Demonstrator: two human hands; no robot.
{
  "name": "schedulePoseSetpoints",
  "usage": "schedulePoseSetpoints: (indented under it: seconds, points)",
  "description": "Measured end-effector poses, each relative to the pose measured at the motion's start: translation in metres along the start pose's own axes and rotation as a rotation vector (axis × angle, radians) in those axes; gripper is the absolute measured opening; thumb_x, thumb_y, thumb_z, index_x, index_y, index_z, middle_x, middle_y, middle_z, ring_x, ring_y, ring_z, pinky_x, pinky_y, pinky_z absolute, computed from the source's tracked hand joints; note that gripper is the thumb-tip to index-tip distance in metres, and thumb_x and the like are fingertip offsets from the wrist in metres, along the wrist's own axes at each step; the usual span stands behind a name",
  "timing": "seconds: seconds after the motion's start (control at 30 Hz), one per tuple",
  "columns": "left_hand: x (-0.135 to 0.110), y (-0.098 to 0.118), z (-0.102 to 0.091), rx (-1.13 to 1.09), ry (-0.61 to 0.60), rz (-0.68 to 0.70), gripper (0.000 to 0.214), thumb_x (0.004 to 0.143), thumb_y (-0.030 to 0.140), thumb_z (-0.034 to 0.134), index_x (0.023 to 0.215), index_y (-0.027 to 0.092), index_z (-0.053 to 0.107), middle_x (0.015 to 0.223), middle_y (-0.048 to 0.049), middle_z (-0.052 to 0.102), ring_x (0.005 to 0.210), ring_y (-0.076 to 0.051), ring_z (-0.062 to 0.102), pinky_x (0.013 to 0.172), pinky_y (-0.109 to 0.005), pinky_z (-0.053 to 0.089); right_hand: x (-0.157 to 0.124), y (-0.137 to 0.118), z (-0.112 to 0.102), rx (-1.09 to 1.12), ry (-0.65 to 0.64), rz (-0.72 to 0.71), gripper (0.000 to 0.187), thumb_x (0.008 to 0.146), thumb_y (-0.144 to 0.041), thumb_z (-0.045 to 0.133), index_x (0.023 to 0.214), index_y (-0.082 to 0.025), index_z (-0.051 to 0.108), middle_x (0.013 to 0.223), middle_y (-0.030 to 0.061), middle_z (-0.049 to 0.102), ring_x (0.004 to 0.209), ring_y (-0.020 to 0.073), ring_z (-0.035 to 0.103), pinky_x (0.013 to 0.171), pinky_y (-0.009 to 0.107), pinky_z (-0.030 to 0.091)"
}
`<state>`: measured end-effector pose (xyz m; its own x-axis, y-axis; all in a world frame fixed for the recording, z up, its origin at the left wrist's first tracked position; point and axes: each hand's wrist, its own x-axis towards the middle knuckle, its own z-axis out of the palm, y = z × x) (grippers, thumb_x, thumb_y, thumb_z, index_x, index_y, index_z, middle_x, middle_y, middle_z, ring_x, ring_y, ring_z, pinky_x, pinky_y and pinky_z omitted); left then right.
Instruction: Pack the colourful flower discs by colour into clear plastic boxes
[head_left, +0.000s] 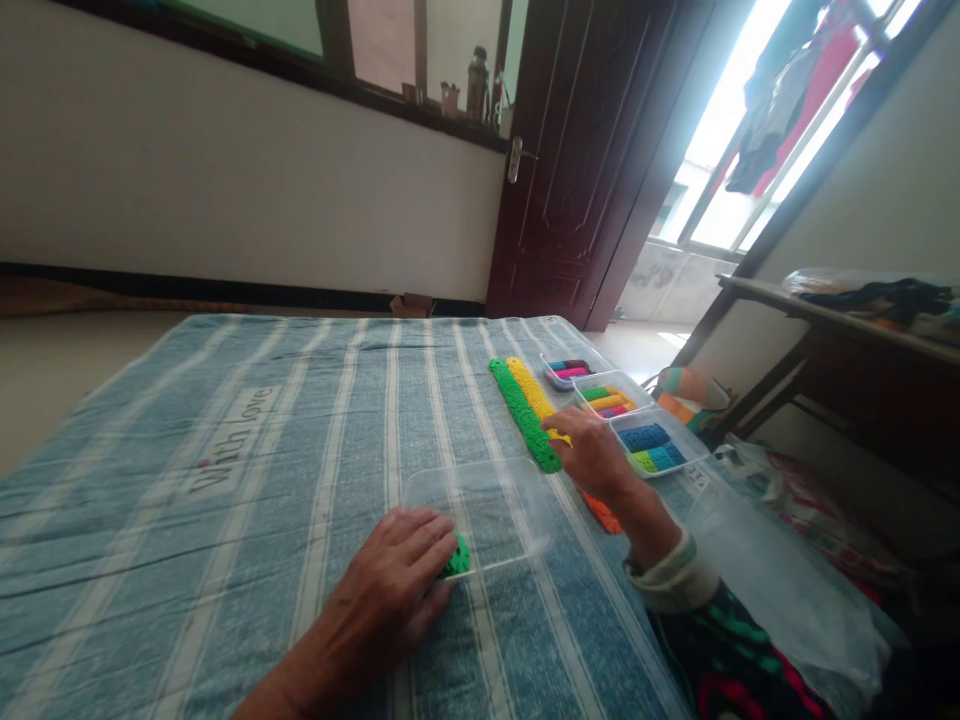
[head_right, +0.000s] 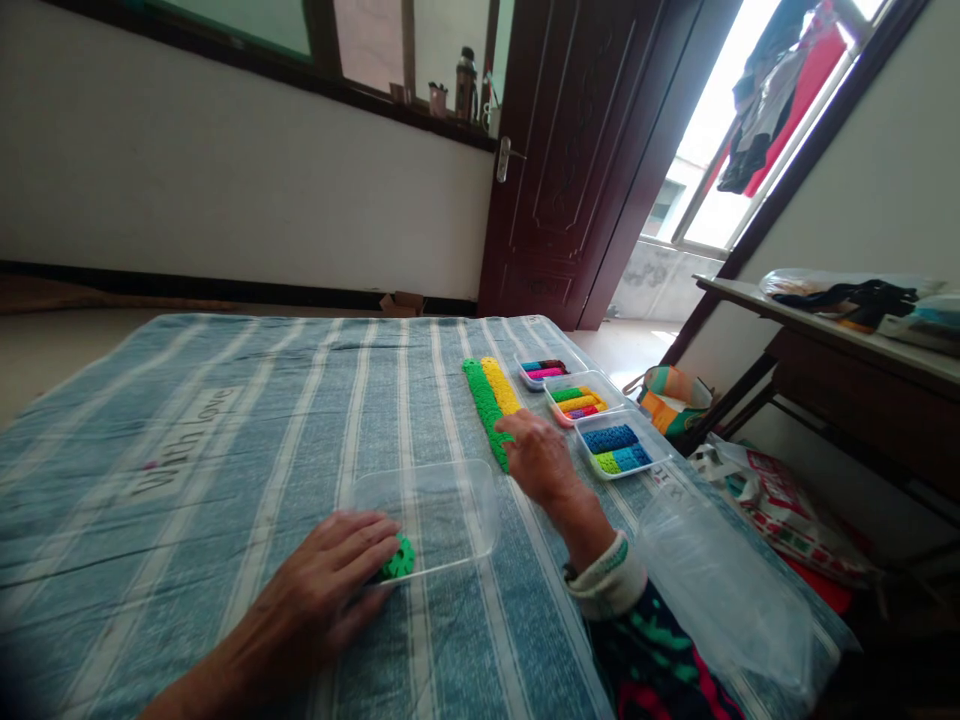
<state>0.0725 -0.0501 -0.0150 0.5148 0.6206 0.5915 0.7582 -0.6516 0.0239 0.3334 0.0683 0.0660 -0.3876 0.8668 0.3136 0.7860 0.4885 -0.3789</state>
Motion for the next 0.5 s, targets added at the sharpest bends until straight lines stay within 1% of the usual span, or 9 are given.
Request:
schedulePoseSetpoints:
  seconds: [0.03, 0.1, 0.13, 0.2, 0.33, 0.5]
  points:
    - [0.000, 0.000, 0.000, -0.003, 0.003, 0.000, 0.027, 0.088, 0.023, 0.052, 0.113, 0.020, 0.062, 0.111, -0.0084, 0.070, 0.106, -0.026, 0.063, 0.097, -0.049, 0.046, 0.004, 0.009, -0.002, -0.081, -0.048, 0.030, 0.025, 0.081, -0.008, 0.058, 0.101, -0.019, 0.068, 0.106, 0.0075, 0.065, 0.102, 0.0207, 0.057, 0.092, 0.032, 0.040]
    - [0.001, 0.002, -0.001, -0.007, 0.010, -0.015, 0.026, 0.089, 0.023, 0.051, 0.112, 0.020, 0.063, 0.111, -0.0088, 0.071, 0.106, -0.026, 0.063, 0.097, -0.050, 0.046, 0.009, 0.021, -0.002, -0.215, -0.172, 0.045, 0.027, 0.079, -0.012, 0.062, 0.105, -0.021, 0.069, 0.109, 0.0079, 0.063, 0.105, 0.0225, 0.055, 0.092, 0.033, 0.039]
    - [0.001, 0.003, -0.001, -0.007, 0.011, -0.027, 0.026, 0.089, 0.023, 0.050, 0.112, 0.020, 0.063, 0.111, -0.0089, 0.070, 0.106, -0.026, 0.063, 0.097, -0.050, 0.046, 0.011, 0.024, 0.000, -0.268, -0.223, 0.037, 0.029, 0.079, -0.014, 0.064, 0.106, -0.021, 0.069, 0.109, 0.0082, 0.063, 0.106, 0.0234, 0.054, 0.092, 0.034, 0.039]
    - [0.001, 0.004, -0.002, -0.008, 0.007, -0.049, 0.026, 0.089, 0.021, 0.049, 0.111, 0.020, 0.063, 0.112, -0.0087, 0.070, 0.107, -0.026, 0.062, 0.098, -0.051, 0.045, 0.014, 0.027, 0.006, -0.343, -0.286, 0.019, 0.033, 0.077, -0.018, 0.067, 0.109, -0.021, 0.068, 0.108, 0.0087, 0.061, 0.107, 0.0248, 0.053, 0.090, 0.035, 0.038]
    - [0.000, 0.005, -0.003, -0.021, 0.000, -0.053, 0.026, 0.088, 0.020, 0.050, 0.111, 0.020, 0.064, 0.112, -0.0084, 0.070, 0.107, -0.026, 0.062, 0.097, -0.049, 0.046, 0.015, 0.028, 0.017, -0.387, -0.320, 0.007, 0.033, 0.076, -0.021, 0.068, 0.109, -0.021, 0.067, 0.107, 0.0089, 0.061, 0.108, 0.0251, 0.051, 0.087, 0.034, 0.038]
    - [0.001, 0.002, -0.001, -0.029, 0.019, -0.027, 0.028, 0.087, 0.019, 0.051, 0.112, 0.020, 0.063, 0.111, -0.0078, 0.070, 0.106, -0.025, 0.063, 0.097, -0.049, 0.047, 0.016, 0.033, 0.022, -0.372, -0.306, -0.012, 0.033, 0.076, -0.018, 0.065, 0.109, -0.020, 0.066, 0.109, 0.0088, 0.061, 0.109, 0.0246, 0.052, 0.087, 0.033, 0.037]
